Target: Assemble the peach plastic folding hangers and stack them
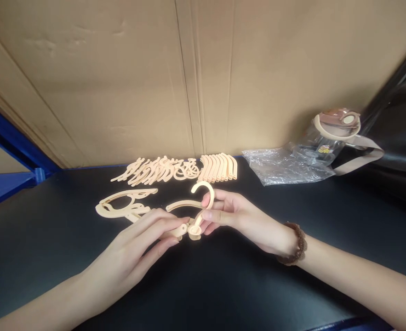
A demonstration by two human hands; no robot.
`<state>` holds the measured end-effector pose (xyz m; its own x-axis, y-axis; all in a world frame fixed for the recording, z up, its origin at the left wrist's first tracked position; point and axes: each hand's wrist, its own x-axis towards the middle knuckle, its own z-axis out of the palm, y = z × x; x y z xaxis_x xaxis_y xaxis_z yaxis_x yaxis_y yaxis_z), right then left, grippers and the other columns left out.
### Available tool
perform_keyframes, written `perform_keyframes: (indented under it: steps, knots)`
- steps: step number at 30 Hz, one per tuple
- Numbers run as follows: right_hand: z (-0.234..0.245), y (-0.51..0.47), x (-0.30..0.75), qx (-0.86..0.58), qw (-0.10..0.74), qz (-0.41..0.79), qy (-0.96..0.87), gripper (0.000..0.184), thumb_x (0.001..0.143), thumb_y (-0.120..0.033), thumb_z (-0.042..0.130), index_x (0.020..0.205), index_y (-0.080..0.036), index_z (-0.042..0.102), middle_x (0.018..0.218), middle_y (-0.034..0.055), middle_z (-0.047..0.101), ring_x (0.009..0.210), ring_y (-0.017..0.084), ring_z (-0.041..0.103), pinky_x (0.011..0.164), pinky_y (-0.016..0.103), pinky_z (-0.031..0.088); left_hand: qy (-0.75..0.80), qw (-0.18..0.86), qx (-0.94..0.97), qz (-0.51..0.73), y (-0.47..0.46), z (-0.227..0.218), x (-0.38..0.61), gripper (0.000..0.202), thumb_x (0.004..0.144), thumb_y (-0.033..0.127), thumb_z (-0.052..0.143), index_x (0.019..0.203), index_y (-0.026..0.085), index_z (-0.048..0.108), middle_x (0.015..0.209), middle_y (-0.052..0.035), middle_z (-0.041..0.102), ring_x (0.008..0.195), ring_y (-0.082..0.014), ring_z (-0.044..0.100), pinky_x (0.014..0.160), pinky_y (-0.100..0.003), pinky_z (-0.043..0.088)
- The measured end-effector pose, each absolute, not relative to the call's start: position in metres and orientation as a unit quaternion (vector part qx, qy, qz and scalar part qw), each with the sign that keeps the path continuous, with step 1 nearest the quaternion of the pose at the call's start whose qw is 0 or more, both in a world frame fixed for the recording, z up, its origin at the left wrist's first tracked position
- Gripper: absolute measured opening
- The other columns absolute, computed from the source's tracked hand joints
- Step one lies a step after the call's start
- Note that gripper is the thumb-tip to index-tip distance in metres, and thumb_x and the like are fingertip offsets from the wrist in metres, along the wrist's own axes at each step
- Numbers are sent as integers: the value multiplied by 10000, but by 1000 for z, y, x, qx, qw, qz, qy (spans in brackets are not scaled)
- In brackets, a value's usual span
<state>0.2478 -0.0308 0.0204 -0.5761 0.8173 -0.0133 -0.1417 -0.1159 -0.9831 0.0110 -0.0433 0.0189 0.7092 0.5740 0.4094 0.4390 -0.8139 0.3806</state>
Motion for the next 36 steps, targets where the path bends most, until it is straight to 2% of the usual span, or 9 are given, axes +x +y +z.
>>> perform_keyframes:
  steps: [4,9,17,25,31,36]
  knots:
    - [19,-30,248,-288,349,705,-547,157,872,-275,652,908,-189,527,829,-1,673,793,113,648,798,280,491,263,134,914,279,-41,17,12,289,972,109,418,1223,231,492,1037,-16,586,920,-120,569,804,-223,433]
    - [18,-30,247,-269,351,711,-546,112,883,-234,640,909,-166,555,900,14,660,825,107,646,816,277,504,245,90,921,289,-38,16,11,330,964,114,460,1258,260,496,968,0,614,871,-132,557,777,-258,407]
    - [17,-31,247,-282,342,714,-542,110,882,-230,642,907,-153,568,866,16,664,829,108,651,829,277,515,217,73,918,325,-35,11,10,311,947,103,499,1240,202,531,974,-24,618,890,-139,540,829,-273,408]
    - [14,-32,247,-285,334,722,-534,111,893,-242,632,915,-155,566,834,2,637,820,101,640,823,267,510,191,45,923,330,-35,10,10,353,943,85,503,1274,205,525,934,-20,624,855,-129,534,787,-270,421]
    - [14,-34,244,-306,372,675,-559,149,868,-261,662,857,-154,560,797,-8,630,768,98,639,787,263,519,194,10,925,327,-38,8,12,374,904,30,542,1249,174,539,929,-19,635,836,-126,535,745,-267,415]
    - [13,-34,243,-320,390,656,-562,170,856,-266,675,841,-166,539,788,-14,644,756,100,652,768,253,525,207,-13,918,337,-38,3,14,366,913,47,532,1262,158,527,952,-33,649,846,-142,545,712,-278,420]
